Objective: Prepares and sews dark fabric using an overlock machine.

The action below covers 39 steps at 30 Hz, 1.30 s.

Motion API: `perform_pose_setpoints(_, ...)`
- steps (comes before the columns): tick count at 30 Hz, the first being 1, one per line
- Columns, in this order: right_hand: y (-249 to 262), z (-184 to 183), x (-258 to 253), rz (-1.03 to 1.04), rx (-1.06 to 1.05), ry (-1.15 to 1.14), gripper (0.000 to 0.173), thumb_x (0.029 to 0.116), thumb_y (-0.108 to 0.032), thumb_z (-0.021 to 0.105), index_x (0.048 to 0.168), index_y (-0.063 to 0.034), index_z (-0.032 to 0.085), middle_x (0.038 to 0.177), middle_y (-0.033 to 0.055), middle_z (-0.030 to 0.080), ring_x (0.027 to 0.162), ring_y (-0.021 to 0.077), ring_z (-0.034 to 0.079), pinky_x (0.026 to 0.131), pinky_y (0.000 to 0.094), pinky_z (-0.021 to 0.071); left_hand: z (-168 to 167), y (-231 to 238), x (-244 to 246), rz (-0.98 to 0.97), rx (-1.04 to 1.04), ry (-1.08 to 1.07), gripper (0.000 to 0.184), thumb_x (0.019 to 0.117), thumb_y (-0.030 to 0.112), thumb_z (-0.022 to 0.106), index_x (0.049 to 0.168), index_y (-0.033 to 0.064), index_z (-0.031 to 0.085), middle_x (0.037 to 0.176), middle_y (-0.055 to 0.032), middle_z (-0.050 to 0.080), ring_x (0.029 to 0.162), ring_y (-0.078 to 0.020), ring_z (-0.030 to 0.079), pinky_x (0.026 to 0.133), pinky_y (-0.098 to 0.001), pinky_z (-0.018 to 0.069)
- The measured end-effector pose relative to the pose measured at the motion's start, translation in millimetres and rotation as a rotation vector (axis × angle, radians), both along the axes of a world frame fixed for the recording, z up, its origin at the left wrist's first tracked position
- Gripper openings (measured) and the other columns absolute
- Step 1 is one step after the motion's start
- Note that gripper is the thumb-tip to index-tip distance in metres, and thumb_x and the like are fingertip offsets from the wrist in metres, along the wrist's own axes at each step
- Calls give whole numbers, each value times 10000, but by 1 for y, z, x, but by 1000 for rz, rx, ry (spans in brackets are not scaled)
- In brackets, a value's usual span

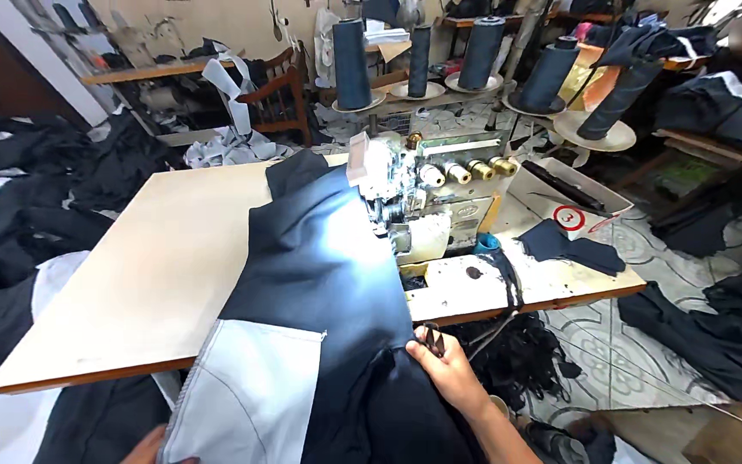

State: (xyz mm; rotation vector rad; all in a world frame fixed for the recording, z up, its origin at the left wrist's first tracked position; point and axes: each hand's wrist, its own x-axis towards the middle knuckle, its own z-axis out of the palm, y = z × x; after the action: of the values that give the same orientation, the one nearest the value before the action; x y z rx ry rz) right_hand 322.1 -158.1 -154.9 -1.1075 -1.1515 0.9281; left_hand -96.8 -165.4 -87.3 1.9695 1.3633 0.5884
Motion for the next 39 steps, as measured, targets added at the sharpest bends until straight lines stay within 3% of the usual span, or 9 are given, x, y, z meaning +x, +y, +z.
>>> perform_pose_setpoints(4,37,13,1,-60,95,-39,32,936,-69,633,910,-85,624,768,-94,600,701,-52,569,667,132,494,23,34,6,29,223,238,223,942,34,582,925,-180,641,1022,-352,579,922,-396,597,802,-512,521)
perform_pose_setpoints(11,88,33,-13,-176,110,154,178,936,-26,639,781,-112,626,663,-112,538,608,-46,502,598,143,439,77,135,17,173,149,153,304,1053,212,367,1108,25,600,653,53,524,540,-18,513,517,-250,474)
perform_pose_setpoints(16,104,46,-31,-339,22,276,223,950,-2,659,748,-82,611,655,-59,571,612,-6,545,615,178,490,173,228,81,199,393,268,366,1081,139,335,1258,-77,572,1064,-323,669,974,-473,674,860,-715,490)
perform_pose_setpoints(20,112,43,-43,-466,89,261,183,934,-1,671,762,-50,631,664,-52,582,634,-24,555,637,165,497,214,247,162,111,707,76,471,1089,193,406,1477,-59,319,1306,-313,572,1212,-394,599,1017,-572,475)
perform_pose_setpoints(23,104,41,-42,-450,114,276,89,925,-2,685,842,-26,666,725,-51,624,692,-29,587,688,154,517,169,187,197,-303,666,-156,821,973,204,633,1610,33,144,1585,-193,383,1446,-199,437,1173,-369,427)
perform_pose_setpoints(28,83,28,-36,-299,151,330,58,956,-14,604,1009,-27,625,681,-58,582,464,-5,468,415,160,419,-17,45,145,-869,-197,244,363,967,276,711,1289,107,709,1130,-112,761,983,-281,747,871,-576,584)
perform_pose_setpoints(30,76,29,-32,-270,132,323,106,973,-13,574,1068,-16,621,688,-50,583,457,4,469,416,163,431,-80,46,116,-631,-329,358,456,933,311,755,1309,63,681,1137,-214,737,1051,-420,711,940,-689,521)
perform_pose_setpoints(34,68,36,-33,-222,58,330,149,1007,-19,522,1127,-8,610,662,-52,571,439,6,453,407,162,419,-110,50,121,100,-284,-182,881,906,354,753,1541,-70,314,1514,-270,466,1414,-320,481,1188,-453,397)
perform_pose_setpoints(39,47,23,-34,-190,-31,232,289,904,49,511,1187,4,545,719,-49,543,466,6,462,422,169,429,-51,48,154,276,-449,-587,478,1094,289,465,1421,-59,447,1241,-165,670,1117,-176,686,982,-384,578)
